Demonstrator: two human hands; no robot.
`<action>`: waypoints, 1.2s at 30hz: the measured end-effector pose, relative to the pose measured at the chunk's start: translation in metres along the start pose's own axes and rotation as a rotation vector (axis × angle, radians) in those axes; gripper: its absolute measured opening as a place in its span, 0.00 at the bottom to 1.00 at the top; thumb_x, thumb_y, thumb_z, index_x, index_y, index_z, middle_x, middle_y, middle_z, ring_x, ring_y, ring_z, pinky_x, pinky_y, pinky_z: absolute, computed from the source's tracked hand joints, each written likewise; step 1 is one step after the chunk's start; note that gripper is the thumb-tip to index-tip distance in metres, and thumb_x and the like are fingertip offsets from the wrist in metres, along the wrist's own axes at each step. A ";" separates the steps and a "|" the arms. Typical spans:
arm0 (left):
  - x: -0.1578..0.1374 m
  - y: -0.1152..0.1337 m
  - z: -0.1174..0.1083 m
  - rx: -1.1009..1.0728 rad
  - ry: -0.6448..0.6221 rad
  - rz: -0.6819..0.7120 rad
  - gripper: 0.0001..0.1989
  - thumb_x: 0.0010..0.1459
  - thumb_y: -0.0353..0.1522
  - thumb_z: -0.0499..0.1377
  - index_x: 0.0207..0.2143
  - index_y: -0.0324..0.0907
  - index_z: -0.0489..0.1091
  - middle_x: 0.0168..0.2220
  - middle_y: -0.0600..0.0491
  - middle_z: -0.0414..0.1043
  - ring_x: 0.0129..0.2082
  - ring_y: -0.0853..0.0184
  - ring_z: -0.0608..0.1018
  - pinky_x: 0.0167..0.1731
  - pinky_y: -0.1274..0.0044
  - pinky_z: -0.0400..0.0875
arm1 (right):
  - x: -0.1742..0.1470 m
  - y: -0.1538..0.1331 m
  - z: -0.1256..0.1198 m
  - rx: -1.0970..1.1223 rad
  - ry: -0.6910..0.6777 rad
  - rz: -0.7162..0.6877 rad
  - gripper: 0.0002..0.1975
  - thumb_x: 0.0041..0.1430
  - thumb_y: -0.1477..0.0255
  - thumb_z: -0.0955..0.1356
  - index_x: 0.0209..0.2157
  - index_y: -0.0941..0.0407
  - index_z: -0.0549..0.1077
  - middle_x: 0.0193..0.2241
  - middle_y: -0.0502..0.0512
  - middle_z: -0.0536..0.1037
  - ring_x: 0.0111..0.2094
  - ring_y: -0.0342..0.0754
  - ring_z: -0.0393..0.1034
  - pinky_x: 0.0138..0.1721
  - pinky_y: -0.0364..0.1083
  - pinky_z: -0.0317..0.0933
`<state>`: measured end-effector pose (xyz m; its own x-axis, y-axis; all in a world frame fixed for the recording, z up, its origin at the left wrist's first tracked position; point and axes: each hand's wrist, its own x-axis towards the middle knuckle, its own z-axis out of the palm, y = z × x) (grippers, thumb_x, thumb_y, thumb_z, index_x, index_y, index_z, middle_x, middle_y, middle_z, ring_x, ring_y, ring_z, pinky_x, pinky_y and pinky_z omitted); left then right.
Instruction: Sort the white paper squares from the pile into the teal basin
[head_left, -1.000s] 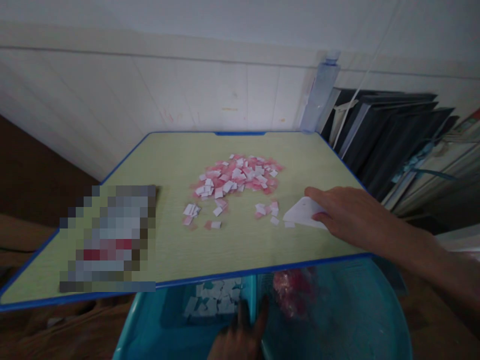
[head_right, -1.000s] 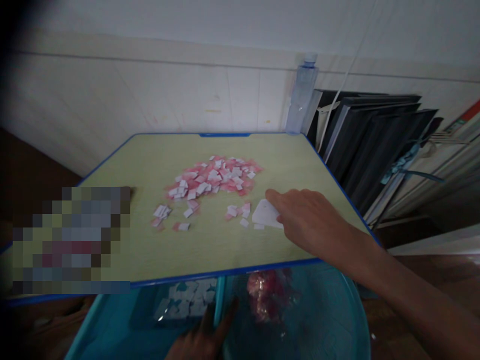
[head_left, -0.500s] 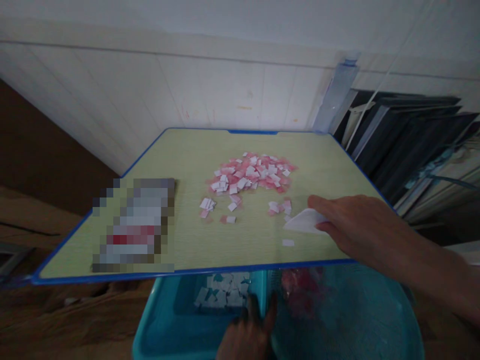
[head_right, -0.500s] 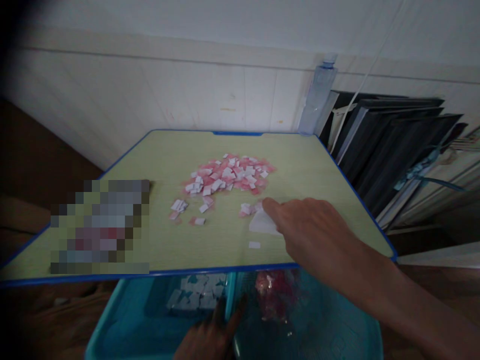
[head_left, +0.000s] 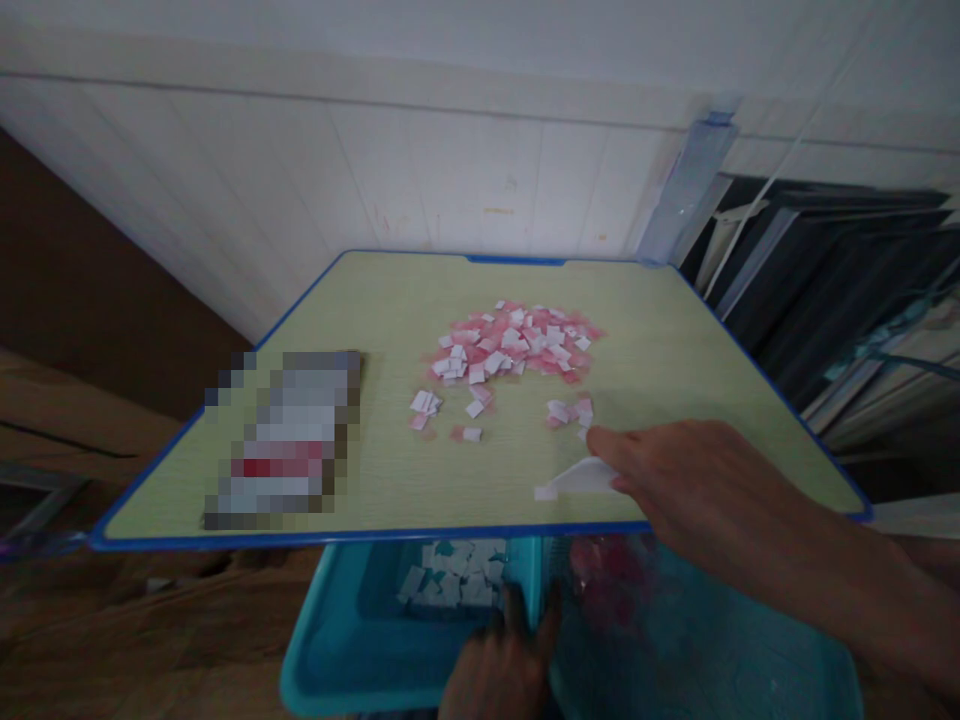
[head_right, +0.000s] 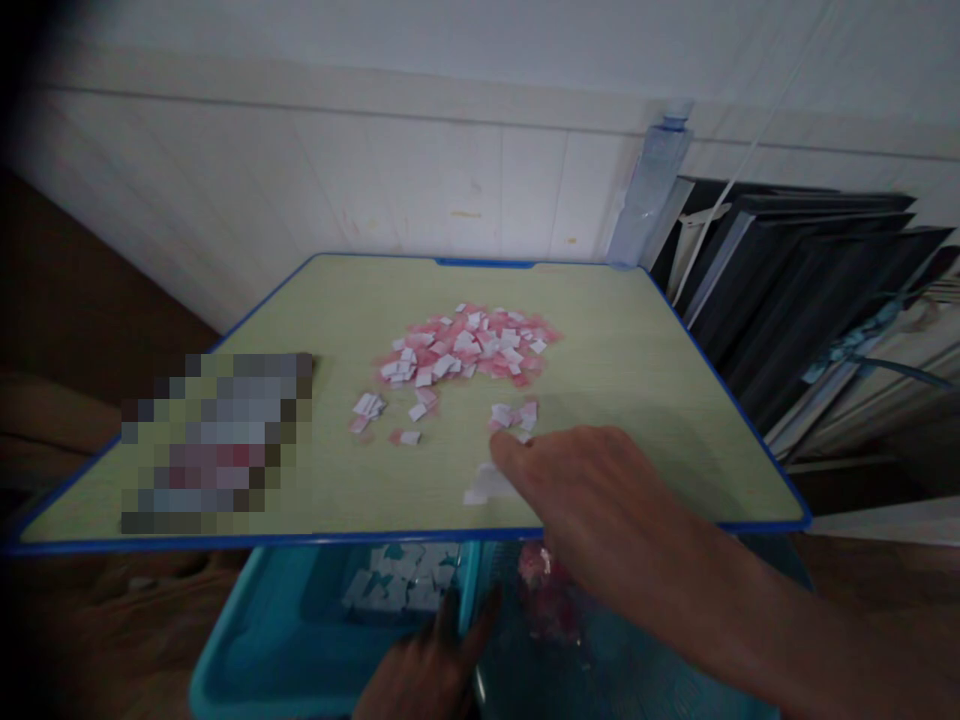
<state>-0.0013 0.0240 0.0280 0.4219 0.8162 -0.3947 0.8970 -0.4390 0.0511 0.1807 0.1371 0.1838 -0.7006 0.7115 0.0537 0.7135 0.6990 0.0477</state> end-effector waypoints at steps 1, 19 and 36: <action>0.000 0.000 0.000 -0.006 -0.006 0.000 0.33 0.57 0.22 0.49 0.64 0.51 0.51 0.53 0.29 0.68 0.31 0.59 0.80 0.29 0.71 0.76 | 0.004 -0.006 -0.001 0.023 -0.005 -0.009 0.09 0.53 0.81 0.62 0.35 0.54 0.65 0.19 0.48 0.72 0.19 0.44 0.63 0.22 0.47 0.37; 0.001 0.003 -0.004 -0.157 -0.045 -0.029 0.30 0.61 0.25 0.44 0.64 0.53 0.51 0.51 0.36 0.70 0.37 0.58 0.79 0.31 0.72 0.75 | 0.041 -0.056 -0.013 0.257 0.039 -0.236 0.07 0.58 0.81 0.60 0.33 0.54 0.62 0.23 0.48 0.72 0.20 0.43 0.59 0.21 0.46 0.40; 0.002 0.006 0.005 -0.083 -0.009 -0.039 0.31 0.61 0.25 0.44 0.64 0.54 0.47 0.53 0.34 0.69 0.36 0.59 0.80 0.30 0.72 0.75 | 0.041 -0.056 -0.012 0.151 0.082 -0.202 0.09 0.56 0.82 0.60 0.33 0.54 0.64 0.23 0.48 0.73 0.21 0.43 0.62 0.22 0.46 0.42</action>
<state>0.0041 0.0217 0.0228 0.3856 0.8286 -0.4058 0.9207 -0.3740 0.1112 0.1117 0.1261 0.1956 -0.8217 0.5527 0.1392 0.5464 0.8333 -0.0836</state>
